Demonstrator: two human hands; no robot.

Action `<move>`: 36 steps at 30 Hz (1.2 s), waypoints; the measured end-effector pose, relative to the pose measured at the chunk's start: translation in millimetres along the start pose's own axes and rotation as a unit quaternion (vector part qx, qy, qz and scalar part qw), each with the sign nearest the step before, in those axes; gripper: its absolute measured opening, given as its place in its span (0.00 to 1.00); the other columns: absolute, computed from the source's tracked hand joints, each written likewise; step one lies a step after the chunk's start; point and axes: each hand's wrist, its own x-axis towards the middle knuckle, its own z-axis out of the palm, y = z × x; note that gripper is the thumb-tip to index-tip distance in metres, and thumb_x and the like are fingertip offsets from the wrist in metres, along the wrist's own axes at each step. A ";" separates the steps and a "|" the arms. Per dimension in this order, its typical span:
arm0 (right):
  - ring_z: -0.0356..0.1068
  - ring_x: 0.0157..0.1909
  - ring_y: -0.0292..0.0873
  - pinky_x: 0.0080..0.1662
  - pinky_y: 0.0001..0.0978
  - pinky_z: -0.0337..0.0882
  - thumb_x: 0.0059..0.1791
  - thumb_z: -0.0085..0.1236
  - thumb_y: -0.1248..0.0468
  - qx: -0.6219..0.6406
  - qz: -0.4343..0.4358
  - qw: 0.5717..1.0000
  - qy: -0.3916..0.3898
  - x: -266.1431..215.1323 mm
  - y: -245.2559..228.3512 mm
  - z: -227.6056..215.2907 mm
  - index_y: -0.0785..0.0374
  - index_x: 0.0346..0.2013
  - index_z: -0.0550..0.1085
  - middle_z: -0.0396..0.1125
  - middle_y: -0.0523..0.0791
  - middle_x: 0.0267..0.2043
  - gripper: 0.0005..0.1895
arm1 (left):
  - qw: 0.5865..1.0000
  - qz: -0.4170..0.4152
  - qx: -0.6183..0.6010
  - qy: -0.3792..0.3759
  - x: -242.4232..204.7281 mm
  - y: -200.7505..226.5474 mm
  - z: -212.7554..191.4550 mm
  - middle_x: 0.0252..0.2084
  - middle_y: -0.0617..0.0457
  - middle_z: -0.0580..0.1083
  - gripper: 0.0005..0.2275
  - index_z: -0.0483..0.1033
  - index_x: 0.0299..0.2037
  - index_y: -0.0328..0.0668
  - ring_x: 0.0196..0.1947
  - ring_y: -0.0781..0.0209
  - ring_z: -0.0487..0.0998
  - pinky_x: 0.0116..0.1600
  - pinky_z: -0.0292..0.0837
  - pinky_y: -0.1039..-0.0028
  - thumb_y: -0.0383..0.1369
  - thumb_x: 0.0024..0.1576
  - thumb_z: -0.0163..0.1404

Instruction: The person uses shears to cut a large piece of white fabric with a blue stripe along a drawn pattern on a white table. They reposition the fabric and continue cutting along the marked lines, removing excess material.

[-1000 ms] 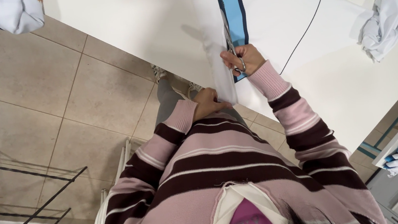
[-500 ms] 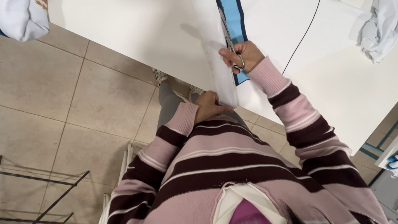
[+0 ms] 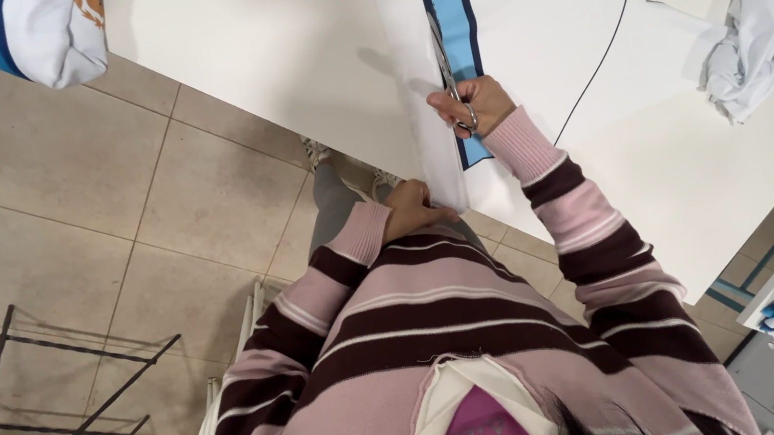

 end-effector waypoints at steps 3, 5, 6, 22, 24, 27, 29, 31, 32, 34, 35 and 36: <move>0.59 0.18 0.30 0.23 0.22 0.59 0.50 0.65 0.48 -0.009 -0.006 1.000 0.003 -2.0 0.6 -0.5 0.59 0.19 0.70 0.64 0.38 0.20 0.23 | 1.000 0.009 -0.006 -0.008 -10.3 8.8 -6.5 0.18 0.43 0.76 0.22 0.77 0.19 0.30 0.17 0.60 0.78 0.25 0.72 0.70 0.46 0.47 0.66; 0.60 0.18 0.30 0.23 0.22 0.60 0.49 0.65 0.48 -0.016 -0.016 1.000 0.013 -1.8 -1.1 -1.5 0.58 0.20 0.71 0.65 0.38 0.20 0.22 | 1.000 0.024 -0.007 -0.012 -27.6 32.6 -31.6 0.18 0.43 0.76 0.22 0.78 0.20 0.29 0.18 0.60 0.78 0.26 0.72 0.70 0.45 0.48 0.66; 0.60 0.18 0.31 0.24 0.23 0.61 0.50 0.64 0.47 -0.028 -0.004 1.000 0.008 -2.3 -0.3 -1.8 0.59 0.20 0.71 0.64 0.39 0.19 0.23 | 0.998 0.043 -0.048 -0.013 -41.6 51.0 -50.4 0.22 0.45 0.78 0.18 0.80 0.26 0.31 0.21 0.61 0.78 0.28 0.72 0.72 0.43 0.49 0.64; 0.76 0.47 0.37 0.52 0.28 0.79 0.46 0.68 0.67 0.058 -0.061 0.994 0.071 -90.3 88.4 -0.6 0.64 0.48 0.73 0.71 0.41 0.47 0.17 | 0.892 0.241 0.159 0.348 -43.0 150.3 -175.2 0.62 0.50 0.71 0.17 0.73 0.61 0.45 0.64 0.51 0.71 0.68 0.70 0.59 0.25 0.62 0.57; 0.75 0.47 0.36 0.50 0.28 0.78 0.46 0.68 0.67 0.063 -0.081 0.992 0.079 -92.0 99.8 2.2 0.64 0.48 0.72 0.71 0.42 0.45 0.18 | 0.873 0.249 0.266 0.325 -11.8 140.2 -170.4 0.64 0.51 0.70 0.18 0.74 0.60 0.45 0.66 0.51 0.69 0.71 0.66 0.58 0.25 0.60 0.57; 0.74 0.41 0.35 0.43 0.26 0.76 0.47 0.67 0.64 0.049 -0.059 0.993 0.088 -95.6 78.0 1.0 0.64 0.46 0.74 0.72 0.41 0.39 0.16 | 0.811 0.244 0.416 0.331 13.2 131.9 -171.9 0.63 0.53 0.70 0.19 0.76 0.58 0.46 0.66 0.52 0.68 0.70 0.60 0.55 0.26 0.55 0.58; 0.73 0.36 0.34 0.39 0.25 0.75 0.47 0.66 0.63 0.025 -0.016 0.996 0.087 -96.2 53.3 -1.6 0.64 0.45 0.76 0.73 0.40 0.35 0.14 | 0.778 0.229 0.458 0.365 17.8 125.0 -173.3 0.62 0.53 0.70 0.21 0.76 0.57 0.47 0.63 0.52 0.68 0.68 0.58 0.53 0.27 0.52 0.58; 0.68 0.24 0.35 0.30 0.25 0.70 0.49 0.63 0.57 -0.010 0.030 0.999 0.006 -84.8 28.8 -3.3 0.62 0.41 0.79 0.70 0.40 0.24 0.12 | 0.777 0.231 0.432 0.396 25.3 116.2 -182.0 0.58 0.50 0.70 0.16 0.77 0.55 0.41 0.59 0.49 0.69 0.66 0.60 0.53 0.28 0.56 0.58; 0.68 0.24 0.35 0.30 0.25 0.70 0.49 0.63 0.57 -0.015 0.031 0.999 0.001 -71.8 28.9 -3.5 0.62 0.41 0.79 0.70 0.40 0.24 0.12 | 0.777 0.225 0.429 0.401 28.5 113.4 -181.2 0.58 0.50 0.70 0.16 0.77 0.55 0.41 0.59 0.49 0.69 0.66 0.60 0.53 0.28 0.56 0.58; 0.63 0.23 0.32 0.28 0.25 0.67 0.51 0.62 0.55 0.032 0.017 0.999 -0.039 -50.2 33.2 2.1 0.64 0.40 0.80 0.64 0.38 0.23 0.14 | 0.765 0.210 0.464 0.395 28.8 103.1 -175.6 0.51 0.53 0.71 0.07 0.76 0.48 0.44 0.55 0.53 0.70 0.65 0.62 0.54 0.29 0.63 0.58; 0.63 0.23 0.32 0.28 0.25 0.67 0.51 0.62 0.55 0.029 0.024 0.998 -0.047 -49.2 25.5 -1.0 0.64 0.40 0.80 0.64 0.38 0.23 0.14 | 0.769 0.200 0.460 0.397 23.5 107.9 -169.6 0.51 0.53 0.71 0.07 0.76 0.48 0.44 0.55 0.53 0.70 0.65 0.62 0.54 0.29 0.63 0.58; 0.64 0.23 0.32 0.28 0.25 0.67 0.52 0.60 0.54 0.033 0.015 0.998 -0.053 -44.1 15.1 -1.8 0.65 0.39 0.79 0.65 0.39 0.22 0.15 | 0.763 0.217 0.458 0.400 20.3 114.7 -170.7 0.50 0.53 0.72 0.06 0.75 0.46 0.43 0.54 0.53 0.71 0.64 0.62 0.55 0.29 0.62 0.58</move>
